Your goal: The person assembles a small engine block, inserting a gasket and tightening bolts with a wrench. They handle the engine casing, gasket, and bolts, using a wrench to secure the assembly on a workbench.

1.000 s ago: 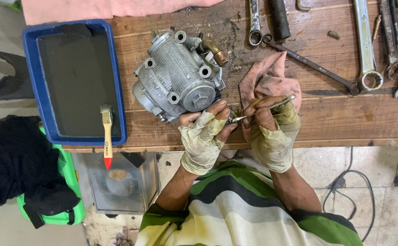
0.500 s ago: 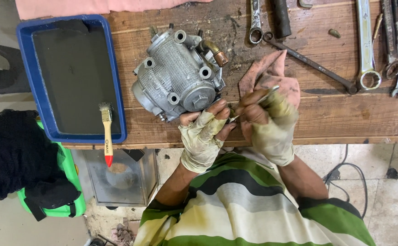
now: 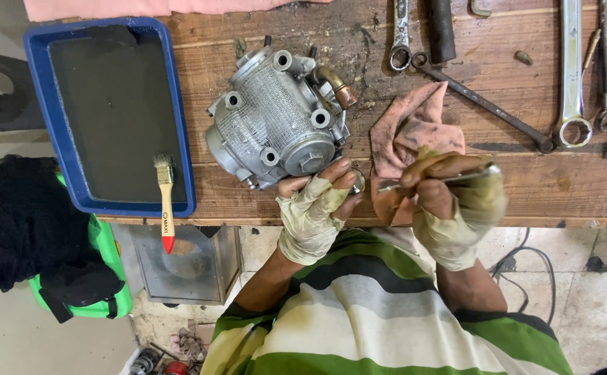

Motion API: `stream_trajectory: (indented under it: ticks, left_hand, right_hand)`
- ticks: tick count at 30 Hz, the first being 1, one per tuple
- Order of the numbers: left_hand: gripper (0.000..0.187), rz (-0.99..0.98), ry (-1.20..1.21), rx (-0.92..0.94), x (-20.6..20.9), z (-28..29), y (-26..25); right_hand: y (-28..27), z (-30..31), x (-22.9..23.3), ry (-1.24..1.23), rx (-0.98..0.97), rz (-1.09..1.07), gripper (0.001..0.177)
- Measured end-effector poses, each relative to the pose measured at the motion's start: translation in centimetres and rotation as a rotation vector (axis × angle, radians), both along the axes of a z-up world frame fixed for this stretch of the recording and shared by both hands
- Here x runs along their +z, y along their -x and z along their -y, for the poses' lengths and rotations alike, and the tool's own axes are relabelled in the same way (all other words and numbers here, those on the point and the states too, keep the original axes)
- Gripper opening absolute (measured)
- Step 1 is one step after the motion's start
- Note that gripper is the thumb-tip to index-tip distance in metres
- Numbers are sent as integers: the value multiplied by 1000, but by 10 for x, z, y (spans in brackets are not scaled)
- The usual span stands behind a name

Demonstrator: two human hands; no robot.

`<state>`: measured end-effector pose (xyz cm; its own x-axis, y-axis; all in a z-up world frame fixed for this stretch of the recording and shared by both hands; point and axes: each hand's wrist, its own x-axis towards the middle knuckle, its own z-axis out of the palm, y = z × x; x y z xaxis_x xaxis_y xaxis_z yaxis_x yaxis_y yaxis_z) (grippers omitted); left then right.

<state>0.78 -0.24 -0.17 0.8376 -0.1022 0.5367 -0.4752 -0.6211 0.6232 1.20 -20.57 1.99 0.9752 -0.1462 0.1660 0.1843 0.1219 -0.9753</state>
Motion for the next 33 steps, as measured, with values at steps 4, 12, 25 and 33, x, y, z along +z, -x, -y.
stream_trajectory:
  ticks: [4,12,25,33]
  left_hand:
    - [34,9,19,-2,0,3,1]
    - [29,23,30,14,3,4,-2]
    - [35,47,71,-16,7,2,-5]
    - [19,-684,1004,-261,-57,0,39]
  right_hand:
    - [6,-12,-4,-95,55,-60,14]
    - [3,-25,-12,-18,48,-47,21]
    - [9,-23,-27,88,49,11,32]
    - [-18,-51,77,1193,397,645,13]
